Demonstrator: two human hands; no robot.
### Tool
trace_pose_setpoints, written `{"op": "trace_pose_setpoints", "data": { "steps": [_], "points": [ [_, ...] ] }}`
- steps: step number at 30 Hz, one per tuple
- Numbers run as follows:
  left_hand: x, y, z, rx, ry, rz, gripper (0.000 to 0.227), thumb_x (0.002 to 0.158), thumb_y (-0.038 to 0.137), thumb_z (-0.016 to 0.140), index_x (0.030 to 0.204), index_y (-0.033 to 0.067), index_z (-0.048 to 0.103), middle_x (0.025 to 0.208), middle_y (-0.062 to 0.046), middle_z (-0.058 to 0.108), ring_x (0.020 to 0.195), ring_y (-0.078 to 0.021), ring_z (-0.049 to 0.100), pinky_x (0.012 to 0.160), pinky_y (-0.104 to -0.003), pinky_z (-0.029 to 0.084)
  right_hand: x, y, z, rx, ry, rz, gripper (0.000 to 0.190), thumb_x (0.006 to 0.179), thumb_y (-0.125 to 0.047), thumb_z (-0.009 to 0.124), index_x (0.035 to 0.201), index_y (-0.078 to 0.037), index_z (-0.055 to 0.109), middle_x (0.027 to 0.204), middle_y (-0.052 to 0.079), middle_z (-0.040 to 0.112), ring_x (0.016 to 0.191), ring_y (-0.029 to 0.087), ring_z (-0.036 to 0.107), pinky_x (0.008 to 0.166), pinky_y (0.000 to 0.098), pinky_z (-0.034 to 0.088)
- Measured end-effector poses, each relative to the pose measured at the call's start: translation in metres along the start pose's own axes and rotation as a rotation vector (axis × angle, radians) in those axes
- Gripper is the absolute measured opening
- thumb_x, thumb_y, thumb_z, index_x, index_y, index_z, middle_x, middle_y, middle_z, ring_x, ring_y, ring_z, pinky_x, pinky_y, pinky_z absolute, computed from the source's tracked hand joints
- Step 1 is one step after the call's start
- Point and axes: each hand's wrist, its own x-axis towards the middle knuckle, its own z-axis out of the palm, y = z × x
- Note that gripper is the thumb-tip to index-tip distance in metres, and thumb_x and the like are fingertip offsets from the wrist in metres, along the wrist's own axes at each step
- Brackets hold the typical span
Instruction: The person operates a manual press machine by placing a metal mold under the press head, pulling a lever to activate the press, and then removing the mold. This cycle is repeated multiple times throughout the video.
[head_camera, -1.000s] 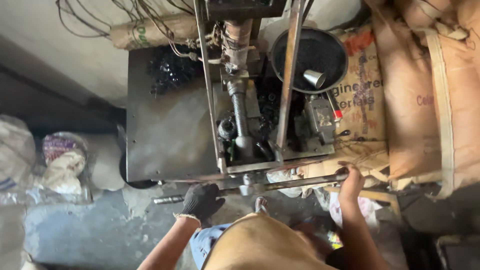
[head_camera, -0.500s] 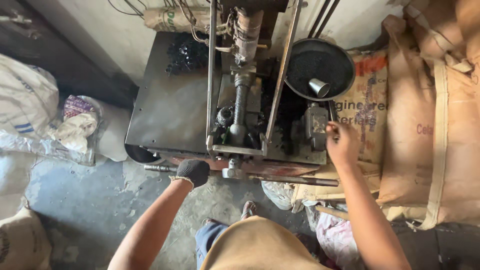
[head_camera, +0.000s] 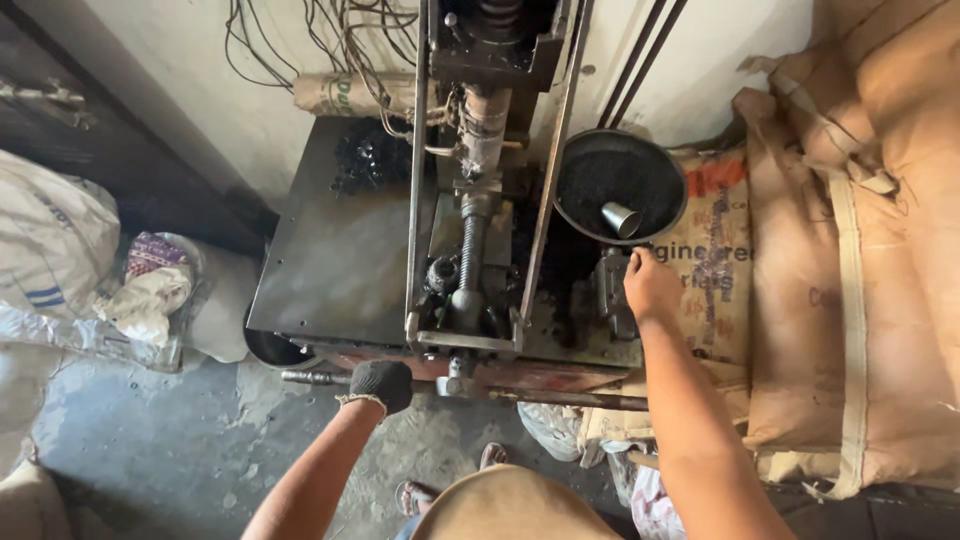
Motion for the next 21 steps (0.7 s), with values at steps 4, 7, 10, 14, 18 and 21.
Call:
{"op": "trace_pose_setpoints", "data": {
  "steps": [4, 7, 10, 14, 18, 21],
  "points": [
    [-0.008, 0.002, -0.018, -0.007, -0.041, 0.053, 0.03, 0.084, 0.036, 0.061, 0.086, 0.012, 0.079, 0.091, -0.018, 0.075, 0.087, -0.038, 0.073, 0.077, -0.051, 0.058, -0.002, -0.002, -0.012, 0.187, -0.112, 0.045, 0.02, 0.101, -0.03, 0.062, 0.112, -0.021, 0.076, 0.08, 0.016, 0.075, 0.079, 0.036, 0.073, 0.076, 0.0472, 0.057],
    [-0.012, -0.001, -0.037, -0.04, -0.038, 0.163, 0.031, 0.083, 0.038, 0.061, 0.083, 0.0113, 0.078, 0.089, -0.019, 0.074, 0.086, -0.0398, 0.072, 0.077, -0.052, 0.057, -0.004, -0.007, -0.021, 0.294, -0.223, 0.108, 0.021, 0.101, -0.03, 0.061, 0.114, -0.021, 0.075, 0.078, 0.015, 0.075, 0.077, 0.033, 0.074, 0.075, 0.0454, 0.057],
    [-0.014, -0.001, -0.053, -0.033, -0.069, 0.248, 0.03, 0.083, 0.037, 0.061, 0.083, 0.0119, 0.077, 0.088, -0.019, 0.073, 0.085, -0.0401, 0.071, 0.077, -0.053, 0.056, -0.003, -0.01, -0.025, 0.297, -0.101, 0.003, 0.02, 0.099, -0.027, 0.065, 0.112, -0.018, 0.077, 0.086, 0.016, 0.074, 0.079, 0.035, 0.072, 0.072, 0.0453, 0.057],
    [-0.018, 0.002, -0.064, -0.078, -0.085, 0.229, 0.03, 0.083, 0.037, 0.061, 0.087, 0.0111, 0.076, 0.089, -0.019, 0.073, 0.086, -0.0404, 0.071, 0.077, -0.052, 0.057, -0.005, -0.011, -0.024, 0.315, -0.037, -0.031, 0.019, 0.099, -0.024, 0.066, 0.112, -0.017, 0.078, 0.086, 0.017, 0.073, 0.079, 0.035, 0.071, 0.071, 0.0439, 0.056],
    [-0.021, 0.001, -0.067, -0.105, -0.073, 0.257, 0.028, 0.081, 0.033, 0.063, 0.089, 0.0111, 0.077, 0.09, -0.02, 0.072, 0.086, -0.0416, 0.07, 0.078, -0.053, 0.056, -0.006, -0.01, -0.023, 0.325, -0.077, 0.025, 0.02, 0.099, -0.023, 0.066, 0.114, -0.016, 0.077, 0.085, 0.018, 0.072, 0.076, 0.035, 0.071, 0.068, 0.0432, 0.055],
    [-0.02, 0.0, -0.063, -0.049, -0.092, 0.253, 0.028, 0.079, 0.033, 0.064, 0.087, 0.0102, 0.078, 0.09, -0.02, 0.073, 0.087, -0.0415, 0.071, 0.08, -0.053, 0.056, -0.006, -0.009, -0.022, 0.329, -0.048, -0.003, 0.019, 0.099, -0.023, 0.066, 0.112, -0.016, 0.077, 0.087, 0.017, 0.073, 0.077, 0.035, 0.072, 0.069, 0.0426, 0.056]
  ]
}}
